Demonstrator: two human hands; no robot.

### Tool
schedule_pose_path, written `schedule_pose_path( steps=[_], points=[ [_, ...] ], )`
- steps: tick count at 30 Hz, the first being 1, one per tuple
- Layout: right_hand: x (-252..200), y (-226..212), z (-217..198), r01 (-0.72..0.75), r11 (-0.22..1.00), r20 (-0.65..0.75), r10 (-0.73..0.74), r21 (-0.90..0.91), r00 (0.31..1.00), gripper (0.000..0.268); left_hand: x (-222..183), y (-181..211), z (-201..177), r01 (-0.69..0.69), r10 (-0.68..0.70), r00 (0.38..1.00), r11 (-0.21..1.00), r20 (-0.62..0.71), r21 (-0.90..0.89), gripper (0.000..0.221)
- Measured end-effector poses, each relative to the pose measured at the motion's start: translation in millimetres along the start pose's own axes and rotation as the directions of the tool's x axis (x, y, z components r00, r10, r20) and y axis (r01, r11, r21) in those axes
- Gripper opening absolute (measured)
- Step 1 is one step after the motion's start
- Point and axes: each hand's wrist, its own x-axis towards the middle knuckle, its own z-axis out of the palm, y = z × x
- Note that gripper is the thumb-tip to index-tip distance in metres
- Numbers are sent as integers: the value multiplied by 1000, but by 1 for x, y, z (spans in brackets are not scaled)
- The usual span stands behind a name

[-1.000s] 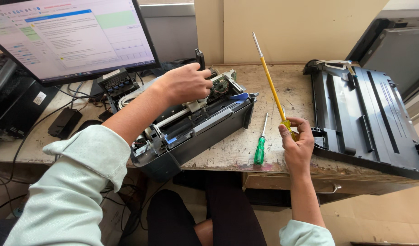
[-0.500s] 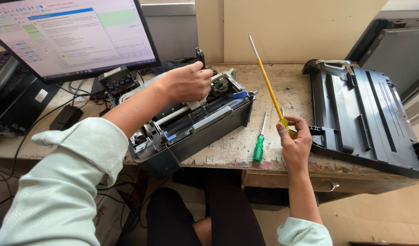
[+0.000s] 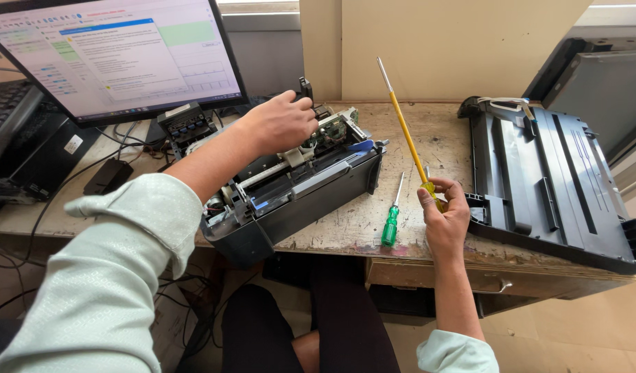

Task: The person disassembles a printer using screwdrivers, removes a circuit board, and then reassembles the device. The task involves unscrewing components, handling internal parts, and securing them back in place.

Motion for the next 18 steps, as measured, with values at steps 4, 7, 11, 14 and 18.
schedule_pose_path(
  steps=[4,7,11,14,18],
  points=[
    [-5,-8,0,53,997,-43,-50,52,998,26,-15,1,11,111,-189,972,895,-141,-432,9],
    [-13,-31,-10,197,974,-47,-203,-114,978,27,-23,5,17,126,-315,922,795,-226,-593,10],
    [-28,-77,-43,380,818,118,-366,-431,923,29,-28,11,26,156,-410,874,747,-263,-646,15],
    [-29,-107,-52,400,738,203,-347,-543,916,32,-29,10,27,164,-411,868,768,-280,-619,16],
    [-16,-135,-49,462,710,310,-345,-531,886,30,-26,13,25,160,-376,879,810,-291,-563,10]
  ],
)
